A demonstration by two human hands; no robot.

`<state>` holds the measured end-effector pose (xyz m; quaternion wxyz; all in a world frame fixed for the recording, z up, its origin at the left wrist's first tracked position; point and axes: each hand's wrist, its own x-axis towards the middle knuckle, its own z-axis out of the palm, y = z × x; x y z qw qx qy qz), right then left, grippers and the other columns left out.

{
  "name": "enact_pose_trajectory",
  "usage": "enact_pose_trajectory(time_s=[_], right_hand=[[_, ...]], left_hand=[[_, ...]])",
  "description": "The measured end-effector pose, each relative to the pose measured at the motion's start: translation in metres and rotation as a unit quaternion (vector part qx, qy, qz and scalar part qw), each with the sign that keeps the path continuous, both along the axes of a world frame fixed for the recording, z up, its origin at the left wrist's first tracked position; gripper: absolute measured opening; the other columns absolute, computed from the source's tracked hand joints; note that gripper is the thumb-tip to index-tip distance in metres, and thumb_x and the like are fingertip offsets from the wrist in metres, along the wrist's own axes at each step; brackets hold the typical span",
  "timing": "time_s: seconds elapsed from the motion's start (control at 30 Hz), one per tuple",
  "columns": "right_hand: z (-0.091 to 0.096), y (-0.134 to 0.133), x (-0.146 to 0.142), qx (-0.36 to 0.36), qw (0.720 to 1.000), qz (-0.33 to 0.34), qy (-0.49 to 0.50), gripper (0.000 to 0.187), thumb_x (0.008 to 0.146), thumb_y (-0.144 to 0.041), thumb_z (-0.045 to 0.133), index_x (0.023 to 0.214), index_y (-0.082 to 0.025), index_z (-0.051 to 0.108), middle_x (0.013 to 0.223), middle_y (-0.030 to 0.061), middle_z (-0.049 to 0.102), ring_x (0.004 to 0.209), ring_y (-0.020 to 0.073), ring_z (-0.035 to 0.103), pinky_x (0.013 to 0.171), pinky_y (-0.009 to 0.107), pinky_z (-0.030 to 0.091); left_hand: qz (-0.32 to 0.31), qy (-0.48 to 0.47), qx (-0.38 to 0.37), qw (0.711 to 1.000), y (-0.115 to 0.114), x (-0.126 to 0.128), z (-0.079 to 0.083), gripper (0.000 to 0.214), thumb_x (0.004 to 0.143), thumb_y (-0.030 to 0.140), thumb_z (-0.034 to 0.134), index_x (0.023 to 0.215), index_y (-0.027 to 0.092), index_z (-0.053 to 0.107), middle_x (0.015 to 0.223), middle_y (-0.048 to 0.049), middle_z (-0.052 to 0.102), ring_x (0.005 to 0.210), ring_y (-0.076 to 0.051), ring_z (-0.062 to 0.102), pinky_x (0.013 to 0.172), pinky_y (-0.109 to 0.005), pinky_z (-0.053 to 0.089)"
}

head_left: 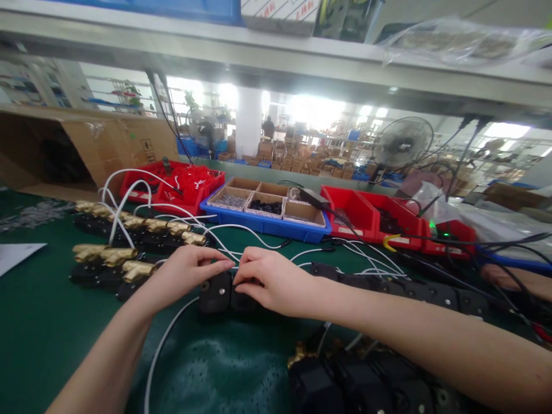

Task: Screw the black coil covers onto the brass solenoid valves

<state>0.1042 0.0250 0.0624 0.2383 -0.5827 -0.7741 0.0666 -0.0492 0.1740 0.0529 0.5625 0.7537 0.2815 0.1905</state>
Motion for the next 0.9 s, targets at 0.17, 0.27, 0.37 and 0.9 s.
enact_pose_trajectory(time_s=[0.17, 0.27, 0.37, 0.9], right_hand=[[-0.010, 0.003, -0.004, -0.010, 1.000, -0.014, -0.009, 0.010, 0.088, -0.010, 0.067, 0.094, -0.011, 0.075, 0.086, 0.0072, 0.066, 0.082, 0.0161, 0.060, 0.076, 0.025, 0.047], [-0.015, 0.004, -0.001, 0.013, 1.000, -0.007, 0.004, 0.011, 0.088, -0.010, 0.067, 0.096, -0.012, 0.074, 0.087, 0.0059, 0.065, 0.084, 0.0158, 0.059, 0.077, 0.025, 0.047], [-0.019, 0.006, 0.001, 0.048, 0.999, -0.002, -0.005, 0.009, 0.089, -0.012, 0.066, 0.092, -0.012, 0.075, 0.088, 0.0061, 0.063, 0.084, 0.0158, 0.059, 0.076, 0.024, 0.046], [-0.030, 0.005, 0.009, 0.178, 0.968, 0.043, -0.171, 0.023, 0.100, -0.023, 0.051, 0.091, -0.010, 0.067, 0.087, 0.0079, 0.060, 0.079, 0.0183, 0.054, 0.072, 0.028, 0.045]], left_hand=[[-0.147, 0.136, 0.153, 0.968, 0.013, -0.002, 0.004, 0.037, 0.067, 0.053, 0.074, 0.084, 0.021, 0.081, 0.058, 0.0015, 0.059, 0.057, -0.015, 0.051, 0.051, -0.021, 0.036], [-0.179, 0.204, 0.222, 0.936, 0.012, -0.003, 0.010, 0.048, 0.066, 0.057, 0.074, 0.098, 0.022, 0.080, 0.053, 0.0069, 0.038, 0.052, -0.011, 0.035, 0.048, -0.022, 0.023], [-0.204, 0.229, 0.252, 0.918, 0.011, 0.001, 0.016, 0.049, 0.068, 0.058, 0.073, 0.102, 0.024, 0.080, 0.057, 0.0066, 0.036, 0.054, -0.010, 0.033, 0.049, -0.024, 0.021], [-0.253, 0.231, 0.272, 0.899, 0.017, 0.015, 0.020, 0.034, 0.073, 0.050, 0.069, 0.092, 0.024, 0.080, 0.055, 0.0066, 0.033, 0.051, -0.010, 0.032, 0.048, -0.024, 0.019]])
